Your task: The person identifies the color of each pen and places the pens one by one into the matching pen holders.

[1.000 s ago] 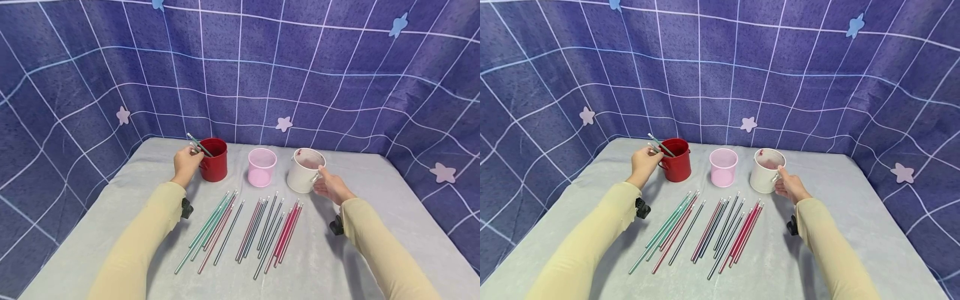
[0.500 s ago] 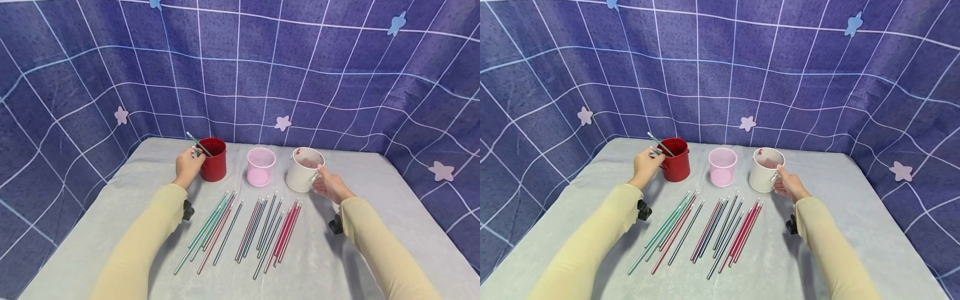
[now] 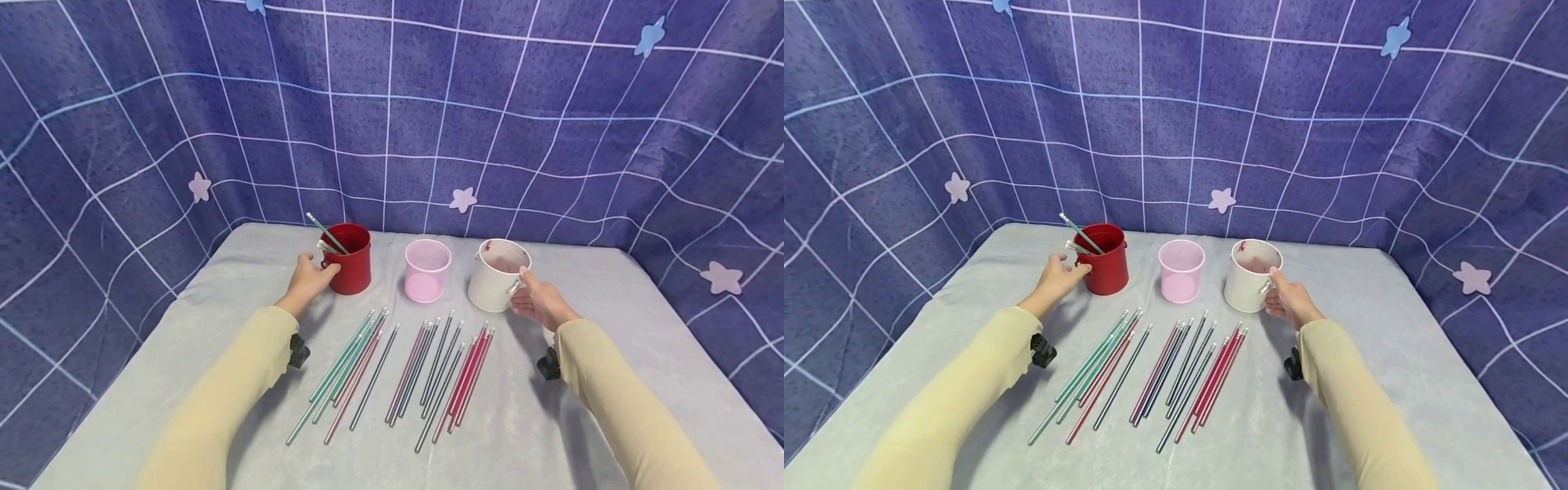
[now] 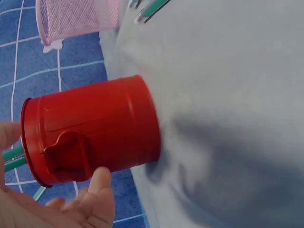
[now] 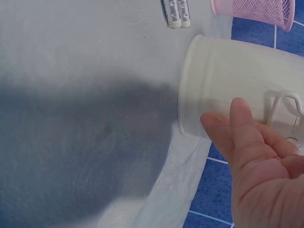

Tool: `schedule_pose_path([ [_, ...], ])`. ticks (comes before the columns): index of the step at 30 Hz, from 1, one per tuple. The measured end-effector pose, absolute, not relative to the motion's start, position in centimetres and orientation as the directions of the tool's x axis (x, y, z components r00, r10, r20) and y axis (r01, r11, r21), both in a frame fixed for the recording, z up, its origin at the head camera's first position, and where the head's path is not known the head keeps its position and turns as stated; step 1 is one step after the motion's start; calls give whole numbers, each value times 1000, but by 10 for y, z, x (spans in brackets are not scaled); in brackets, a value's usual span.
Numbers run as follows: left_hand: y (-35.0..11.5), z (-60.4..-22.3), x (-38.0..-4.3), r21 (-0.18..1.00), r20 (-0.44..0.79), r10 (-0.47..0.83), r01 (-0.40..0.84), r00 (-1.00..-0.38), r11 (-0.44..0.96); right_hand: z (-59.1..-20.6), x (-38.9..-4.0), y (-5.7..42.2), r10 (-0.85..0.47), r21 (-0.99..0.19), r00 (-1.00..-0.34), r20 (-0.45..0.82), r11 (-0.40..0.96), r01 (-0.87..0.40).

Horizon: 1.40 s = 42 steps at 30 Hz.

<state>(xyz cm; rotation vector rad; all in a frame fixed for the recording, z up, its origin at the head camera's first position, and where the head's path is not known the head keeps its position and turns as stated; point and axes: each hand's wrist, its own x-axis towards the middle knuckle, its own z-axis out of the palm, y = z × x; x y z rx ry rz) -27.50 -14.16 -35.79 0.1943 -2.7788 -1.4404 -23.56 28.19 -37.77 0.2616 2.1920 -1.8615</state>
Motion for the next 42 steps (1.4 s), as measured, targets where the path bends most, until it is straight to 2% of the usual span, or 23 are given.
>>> schedule_pose_path([
  [3, -146, -361, -272, 800, -96, -82, -125, -992, 587, -376, -235, 282, -23, -941, -953, -303, 167, 295],
  [7, -149, -367, -266, 726, -168, 83, -66, -982, 684, -376, -235, 282, -26, -943, -956, -293, 172, 284],
  [10, -148, -369, -258, 674, -259, 248, 10, -933, 739, -376, -235, 281, -31, -944, -957, -289, 174, 280],
  [14, -141, -368, -250, 613, -323, 345, 83, -881, 786, -377, -235, 282, -32, -943, -955, -294, 174, 284],
  [23, -128, -374, -243, 496, -454, 344, 88, -822, 864, -378, -234, 283, -51, -940, -955, -294, 197, 279],
  [27, -127, -378, -239, 483, -465, 307, 52, -830, 874, -377, -235, 283, -57, -938, -952, -300, 198, 284],
  [42, -122, -391, -234, 469, -428, 276, 49, -861, 882, -378, -236, 283, -57, -934, -948, -315, 194, 299],
])
